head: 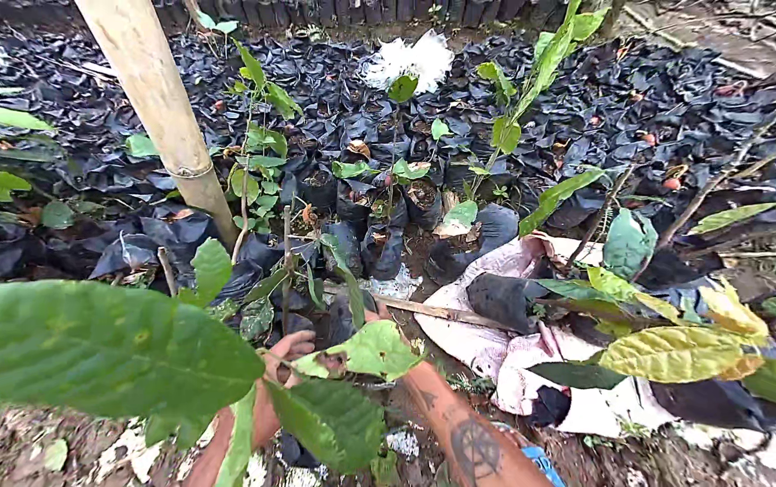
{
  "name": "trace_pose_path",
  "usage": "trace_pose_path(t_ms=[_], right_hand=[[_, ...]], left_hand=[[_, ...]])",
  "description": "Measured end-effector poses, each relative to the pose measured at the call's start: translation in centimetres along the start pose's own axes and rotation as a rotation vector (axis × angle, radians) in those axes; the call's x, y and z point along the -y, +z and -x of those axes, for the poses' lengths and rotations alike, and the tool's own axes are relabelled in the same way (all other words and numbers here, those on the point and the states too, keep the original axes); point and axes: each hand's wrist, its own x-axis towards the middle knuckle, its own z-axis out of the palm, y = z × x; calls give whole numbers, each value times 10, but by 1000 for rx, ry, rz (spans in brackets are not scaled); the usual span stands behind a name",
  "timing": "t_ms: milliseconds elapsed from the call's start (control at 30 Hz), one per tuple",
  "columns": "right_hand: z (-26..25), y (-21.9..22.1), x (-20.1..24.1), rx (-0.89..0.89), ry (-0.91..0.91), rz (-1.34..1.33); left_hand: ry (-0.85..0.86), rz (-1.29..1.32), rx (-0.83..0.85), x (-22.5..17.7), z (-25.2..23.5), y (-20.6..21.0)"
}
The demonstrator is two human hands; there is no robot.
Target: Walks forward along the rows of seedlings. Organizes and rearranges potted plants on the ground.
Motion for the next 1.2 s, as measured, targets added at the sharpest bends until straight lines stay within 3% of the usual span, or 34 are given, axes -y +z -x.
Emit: trace_pose_path(t_ms=[67,133,267,367,467,567,633,667,800,867,1033,1200], right_hand=[[21,-12,5,-20,106,-417],[38,-27,14,-3,139,-659],[44,-46,50,-90,23,-770],[11,-62,74,-200,44,-859],[-33,-75,70,-261,115,-978],[-37,-69,64,-273,64,-1007],[-32,-69,58,-272,36,-1018],[-31,-69,57,-267,40,-1036],[-42,-74,71,-268,103,-1093],[-45,-75,84,-277,119,-1121],[-44,-82,88,-246,116,-1114],[-41,-85,75,-192,131,-1101]], left_hand=[[4,43,-85,-3,13,1],[8,20,-118,6,19,0],[-48,-103,-71,28,22,-8],[-13,-130,-33,43,24,-6],[-63,-305,57,42,39,-7],[-345,-584,222,32,48,-2],[-495,-616,311,37,53,10],[-488,-578,281,43,59,18],[-196,-275,-106,64,81,46],[-221,-233,-164,64,81,46],[-367,-209,-173,8,70,38],[-190,-137,-369,-48,34,2]])
